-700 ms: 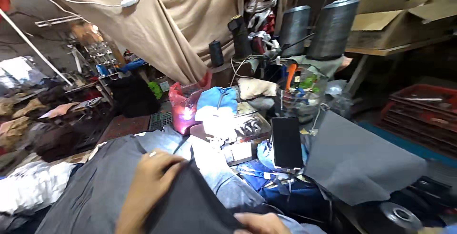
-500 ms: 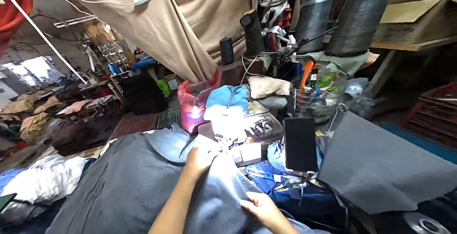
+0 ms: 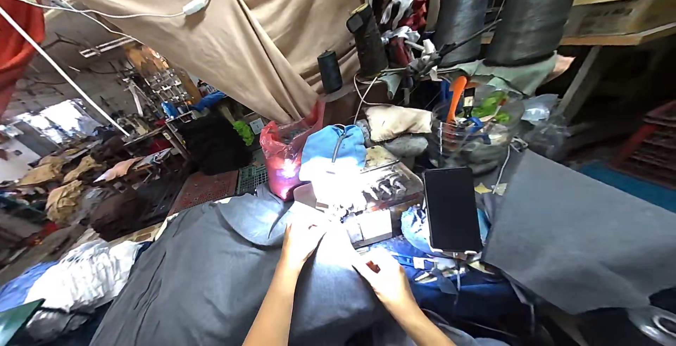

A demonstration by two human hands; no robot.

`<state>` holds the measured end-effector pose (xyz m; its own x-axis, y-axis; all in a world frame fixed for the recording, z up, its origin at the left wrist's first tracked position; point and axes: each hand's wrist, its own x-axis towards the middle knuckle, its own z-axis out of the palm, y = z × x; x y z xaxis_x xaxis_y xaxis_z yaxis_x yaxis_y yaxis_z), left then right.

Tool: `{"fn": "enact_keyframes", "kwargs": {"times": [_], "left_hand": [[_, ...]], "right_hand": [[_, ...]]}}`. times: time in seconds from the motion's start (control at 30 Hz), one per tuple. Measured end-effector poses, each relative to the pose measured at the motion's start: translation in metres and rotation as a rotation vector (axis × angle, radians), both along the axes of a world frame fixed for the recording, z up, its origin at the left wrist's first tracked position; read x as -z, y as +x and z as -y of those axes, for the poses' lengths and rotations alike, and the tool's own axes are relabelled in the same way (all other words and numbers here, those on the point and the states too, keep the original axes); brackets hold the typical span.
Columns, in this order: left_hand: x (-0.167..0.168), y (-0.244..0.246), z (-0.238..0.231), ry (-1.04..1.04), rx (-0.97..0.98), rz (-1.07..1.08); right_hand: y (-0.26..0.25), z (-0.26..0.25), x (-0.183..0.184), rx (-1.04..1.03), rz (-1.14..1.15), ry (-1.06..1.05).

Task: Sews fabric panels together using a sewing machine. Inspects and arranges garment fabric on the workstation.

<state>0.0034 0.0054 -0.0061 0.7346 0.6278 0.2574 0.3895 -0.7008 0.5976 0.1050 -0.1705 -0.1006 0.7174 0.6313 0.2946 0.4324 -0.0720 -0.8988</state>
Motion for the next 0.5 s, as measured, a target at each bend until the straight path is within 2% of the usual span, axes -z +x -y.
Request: {"fn": "enact_keyframes", "kwargs": {"times": [0.1, 0.23, 0.33, 0.5], "left_hand": [[0.014, 0.008, -0.003, 0.039, 0.006, 0.112], [0.013, 0.007, 0.001, 0.027, 0.011, 0.077], [0.007, 0.001, 0.009, 0.035, 0.028, -0.003], [0.020, 0.002, 0.016, 0.094, -0.037, 0.047]], "right_hand": [[0.010, -0.010, 0.008, -0.032, -0.077, 0.067], [0.018, -0.005, 0.001, -0.318, -0.360, -0.009], [0.015, 0.006, 0.000, -0.381, -0.380, -0.061], [0.008, 0.016, 0.011, -0.402, -0.433, 0.009]]}}
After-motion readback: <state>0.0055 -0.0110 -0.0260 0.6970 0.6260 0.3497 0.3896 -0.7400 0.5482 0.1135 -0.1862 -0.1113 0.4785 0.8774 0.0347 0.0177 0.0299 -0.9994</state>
